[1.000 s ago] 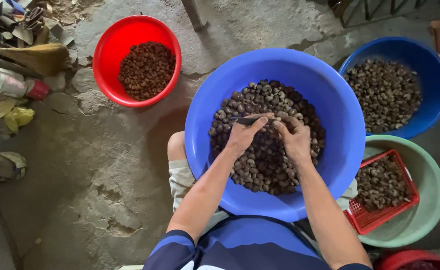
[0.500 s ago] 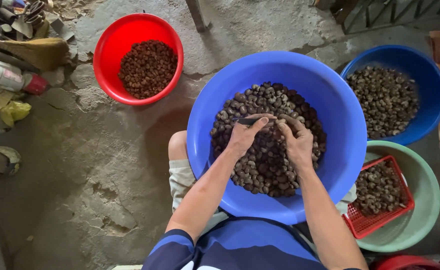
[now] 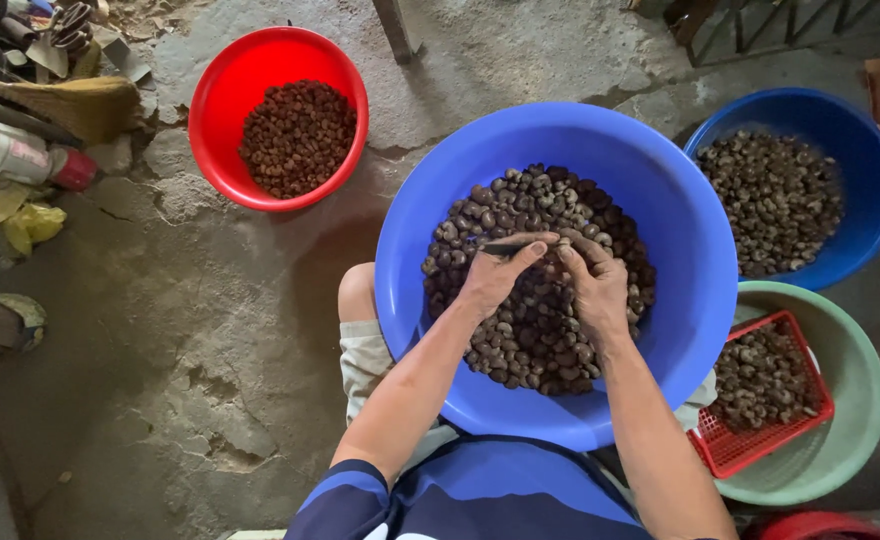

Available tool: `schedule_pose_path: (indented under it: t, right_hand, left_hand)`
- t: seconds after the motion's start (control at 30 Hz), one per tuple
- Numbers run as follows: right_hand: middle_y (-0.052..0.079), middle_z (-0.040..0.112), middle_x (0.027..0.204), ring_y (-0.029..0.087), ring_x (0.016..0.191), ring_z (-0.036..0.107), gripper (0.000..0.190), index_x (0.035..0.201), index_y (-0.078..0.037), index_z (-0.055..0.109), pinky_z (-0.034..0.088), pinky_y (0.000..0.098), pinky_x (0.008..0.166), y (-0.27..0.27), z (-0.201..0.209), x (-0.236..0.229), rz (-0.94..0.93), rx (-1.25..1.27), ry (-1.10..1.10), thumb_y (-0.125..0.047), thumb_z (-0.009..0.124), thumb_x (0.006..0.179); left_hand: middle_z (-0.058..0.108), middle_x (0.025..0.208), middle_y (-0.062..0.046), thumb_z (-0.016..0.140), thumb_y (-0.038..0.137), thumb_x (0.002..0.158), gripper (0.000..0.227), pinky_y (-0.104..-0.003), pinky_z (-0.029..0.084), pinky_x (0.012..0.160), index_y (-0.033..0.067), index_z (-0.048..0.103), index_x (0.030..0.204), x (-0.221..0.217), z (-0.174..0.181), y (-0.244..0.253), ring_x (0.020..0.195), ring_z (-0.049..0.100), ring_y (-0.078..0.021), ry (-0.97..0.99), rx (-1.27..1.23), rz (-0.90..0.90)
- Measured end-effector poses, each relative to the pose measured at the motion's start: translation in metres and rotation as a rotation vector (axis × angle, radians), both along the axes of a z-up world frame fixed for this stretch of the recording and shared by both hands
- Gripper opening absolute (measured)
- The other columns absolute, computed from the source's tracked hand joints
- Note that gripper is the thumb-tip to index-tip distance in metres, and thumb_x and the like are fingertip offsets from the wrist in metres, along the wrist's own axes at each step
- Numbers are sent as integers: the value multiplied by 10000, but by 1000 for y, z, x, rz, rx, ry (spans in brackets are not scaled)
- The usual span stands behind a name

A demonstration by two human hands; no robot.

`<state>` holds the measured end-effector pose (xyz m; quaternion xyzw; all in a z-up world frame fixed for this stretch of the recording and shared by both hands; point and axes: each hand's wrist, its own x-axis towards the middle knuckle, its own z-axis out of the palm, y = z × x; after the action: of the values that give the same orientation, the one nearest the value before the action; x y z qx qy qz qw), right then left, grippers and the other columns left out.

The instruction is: A worker manually processes cashew nuts using a small hand tool, likely peeling or cracking them, while sitting on the floor surrounded by basins of nuts.

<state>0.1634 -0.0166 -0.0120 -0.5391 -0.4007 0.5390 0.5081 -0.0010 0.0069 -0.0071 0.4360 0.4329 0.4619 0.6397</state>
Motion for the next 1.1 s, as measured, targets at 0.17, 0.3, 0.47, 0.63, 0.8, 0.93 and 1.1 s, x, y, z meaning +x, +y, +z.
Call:
schedule_pose_path:
  t: [0.17,0.3,0.47,0.63,0.8,0.93,1.1]
  right_hand:
    - [185,748,1057,218,954,714,331,1343,-34,689,618,424,870,-1,-1,-4,-40,-34,3,-184,711,1049]
    - [207,740,1059,227,950,697,316,1325,-22,692,608,458,860,2,1,-3,-41,-21,2,-169,717,1047]
    - [163,758,1016,189,913,709,302,1277,-52,724,617,395,836,1,-3,-4,-77,-51,-14,-194,766,1014]
    - [155,757,1034,169,933,671,288,1295,-61,711,583,368,857,0,3,-1,-55,-38,-56,-192,735,1040]
    - [218,744,1034,256,986,700,309,1321,-29,689,585,457,872,-1,9,-2,-5,2,-134,-199,715,1065]
    - [129,754,1018,163,940,675,255,1241,-54,690,584,363,854,0,4,1,-35,-6,-123,-189,757,1035]
    - [175,728,994,221,935,689,190,1173,-13,608,601,426,849,0,5,1,-2,47,-131,-138,712,1073]
  left_hand:
    - [734,1217,-234,745,336,1039,329,-600,440,1126,74,781,1234,-1,-17,3,1299,601,-406,21,3,55]
    - [731,1222,-245,736,314,1046,314,-592,441,1132,67,779,1236,0,-2,-1,1318,588,-420,19,14,30]
    - [741,1221,-201,768,340,1021,326,-564,444,1134,82,787,1219,2,-11,1,1306,597,-338,10,-17,68]
    - [742,1212,-225,742,318,1040,295,-592,436,1131,81,797,1207,1,3,1,1304,600,-416,-25,-14,39]
    - [732,1225,-224,755,329,1038,311,-616,447,1107,83,785,1226,-1,-10,2,1304,596,-397,-25,-54,74]
    - [716,1275,-216,752,349,1030,308,-648,413,1138,105,794,1212,4,16,-2,1381,521,-438,-57,-103,38]
    - [621,1399,-273,714,366,1057,369,-722,383,1139,79,745,1286,-2,11,0,1434,416,-531,-66,-137,4]
